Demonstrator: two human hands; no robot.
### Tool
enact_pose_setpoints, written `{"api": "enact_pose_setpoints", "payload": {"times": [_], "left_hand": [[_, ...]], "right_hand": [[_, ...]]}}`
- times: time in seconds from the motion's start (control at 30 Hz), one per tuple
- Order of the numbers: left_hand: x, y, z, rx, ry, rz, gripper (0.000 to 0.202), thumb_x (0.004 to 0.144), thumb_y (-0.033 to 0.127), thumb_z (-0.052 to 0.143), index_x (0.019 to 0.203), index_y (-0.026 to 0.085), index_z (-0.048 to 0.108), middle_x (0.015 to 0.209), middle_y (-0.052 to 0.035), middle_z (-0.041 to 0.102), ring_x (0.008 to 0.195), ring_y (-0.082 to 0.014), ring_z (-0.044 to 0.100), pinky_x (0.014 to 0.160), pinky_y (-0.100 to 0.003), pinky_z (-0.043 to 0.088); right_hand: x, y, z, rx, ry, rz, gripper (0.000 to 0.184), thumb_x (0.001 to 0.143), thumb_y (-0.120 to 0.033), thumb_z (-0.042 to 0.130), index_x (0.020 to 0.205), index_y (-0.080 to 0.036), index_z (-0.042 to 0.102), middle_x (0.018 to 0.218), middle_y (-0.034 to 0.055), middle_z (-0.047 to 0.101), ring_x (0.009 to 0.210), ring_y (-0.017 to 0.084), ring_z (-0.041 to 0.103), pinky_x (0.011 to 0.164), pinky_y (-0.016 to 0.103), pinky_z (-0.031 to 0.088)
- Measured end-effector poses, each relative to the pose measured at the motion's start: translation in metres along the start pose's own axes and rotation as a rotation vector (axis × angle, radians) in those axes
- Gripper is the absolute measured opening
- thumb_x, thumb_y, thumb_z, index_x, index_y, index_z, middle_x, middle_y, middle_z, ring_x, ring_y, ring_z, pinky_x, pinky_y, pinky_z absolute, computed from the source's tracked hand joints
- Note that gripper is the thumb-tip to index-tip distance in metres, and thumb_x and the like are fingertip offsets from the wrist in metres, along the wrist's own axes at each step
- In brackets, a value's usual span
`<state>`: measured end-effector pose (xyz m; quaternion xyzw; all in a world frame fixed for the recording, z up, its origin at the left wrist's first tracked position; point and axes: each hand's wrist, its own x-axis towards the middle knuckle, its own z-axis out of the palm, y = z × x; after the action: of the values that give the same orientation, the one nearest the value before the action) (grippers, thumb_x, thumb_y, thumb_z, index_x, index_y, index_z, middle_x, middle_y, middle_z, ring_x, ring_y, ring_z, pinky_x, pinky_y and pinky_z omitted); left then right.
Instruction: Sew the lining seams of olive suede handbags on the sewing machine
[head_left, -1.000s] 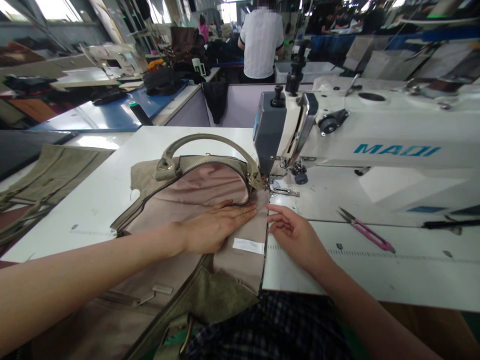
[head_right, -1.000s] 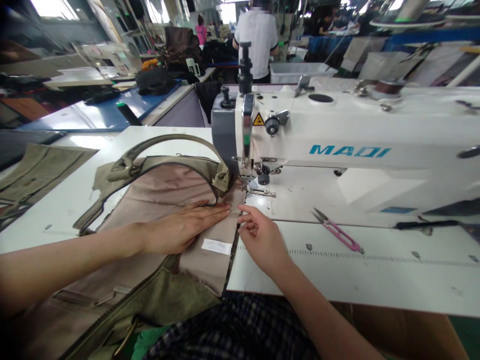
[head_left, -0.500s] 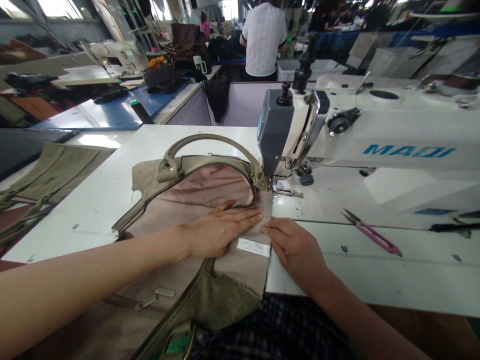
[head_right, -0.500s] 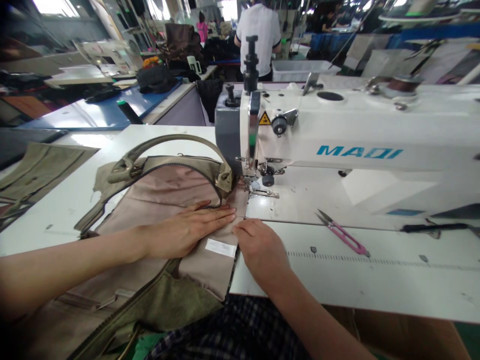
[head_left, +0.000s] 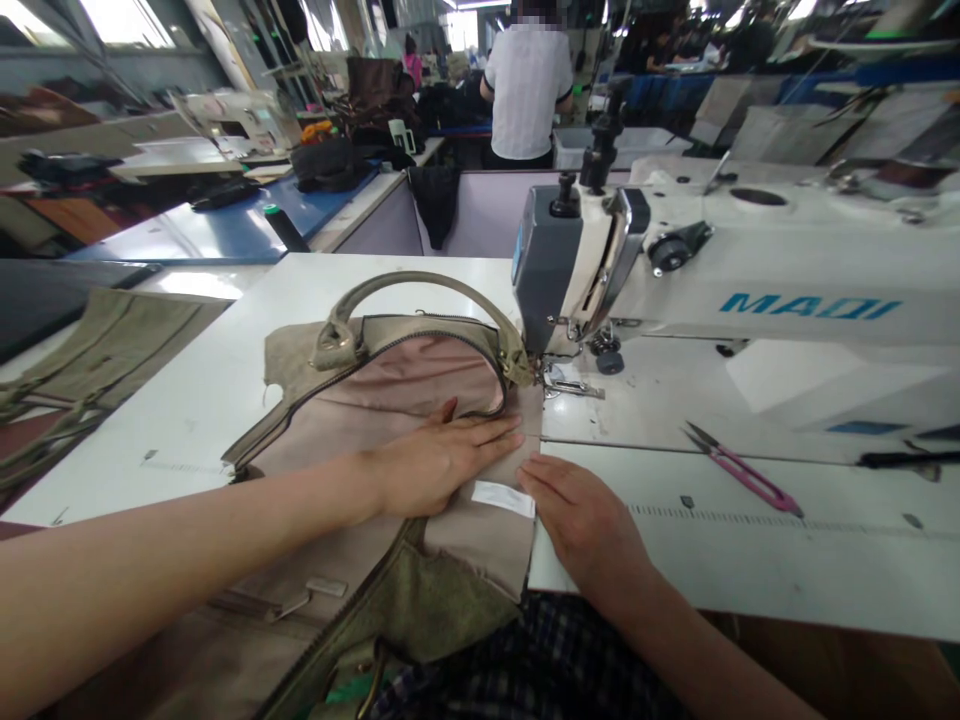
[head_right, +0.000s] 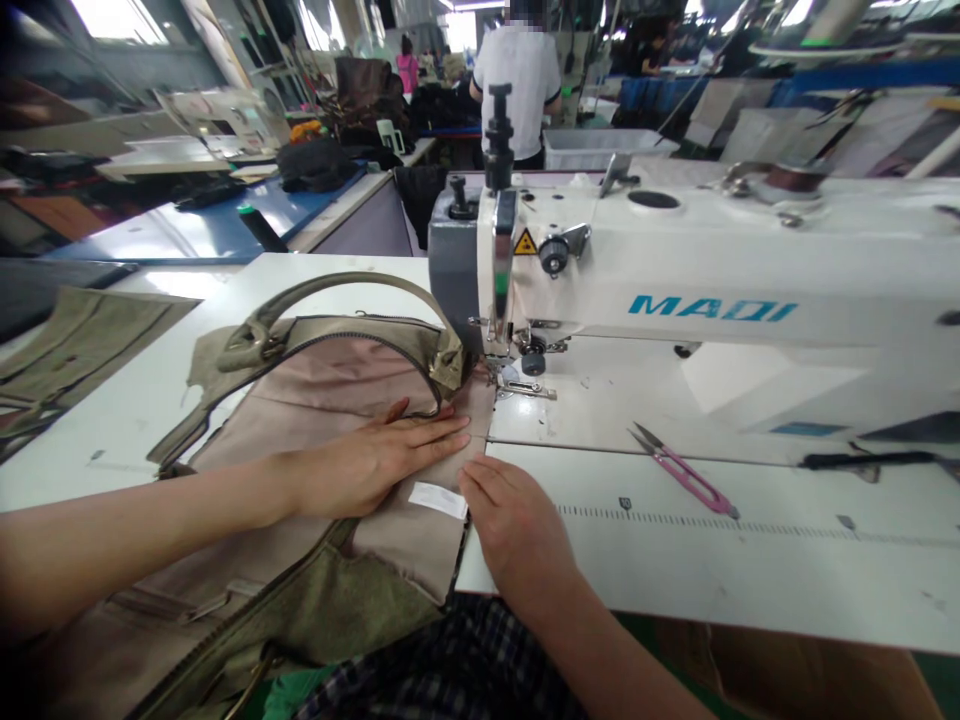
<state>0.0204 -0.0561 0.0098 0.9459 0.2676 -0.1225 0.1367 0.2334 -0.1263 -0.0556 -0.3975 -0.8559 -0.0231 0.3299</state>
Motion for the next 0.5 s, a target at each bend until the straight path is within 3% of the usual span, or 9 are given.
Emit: {"api": "enact_pose_setpoints", "payload": {"times": [0.17,0.5], "left_hand": [[0.004,0.002,0.0,-0.011,-0.009,-0.024,0.096,0.063,-0.003,0.051,0.151,0.017,0.019,0.158,-0.0092,0.011,0.144,-0.0251,0.021,0.117,-0.058,0.014],[0.032,-0.029,-0.002,-0.067,0.096,-0.01,0.091,0.065,-0.003,0.051,0.15,0.017,0.026,0.156,-0.0097,0.02,0.14,-0.0228,0.032,0.117,-0.046,0.026]], "right_hand": [[0.003,0.006,-0.005,-0.013,0.003,-0.035,0.031,0.096,-0.005,0.04,0.1,-0.008,0.07,0.101,0.0136,0.07,0.096,0.024,0.064,0.086,0.038,0.057],[0.022,0.039,0.002,-0.018,-0.032,-0.067,0.032,0.098,-0.008,0.038,0.107,-0.01,0.069,0.107,0.0135,0.068,0.102,0.024,0.063,0.095,0.043,0.054]]}}
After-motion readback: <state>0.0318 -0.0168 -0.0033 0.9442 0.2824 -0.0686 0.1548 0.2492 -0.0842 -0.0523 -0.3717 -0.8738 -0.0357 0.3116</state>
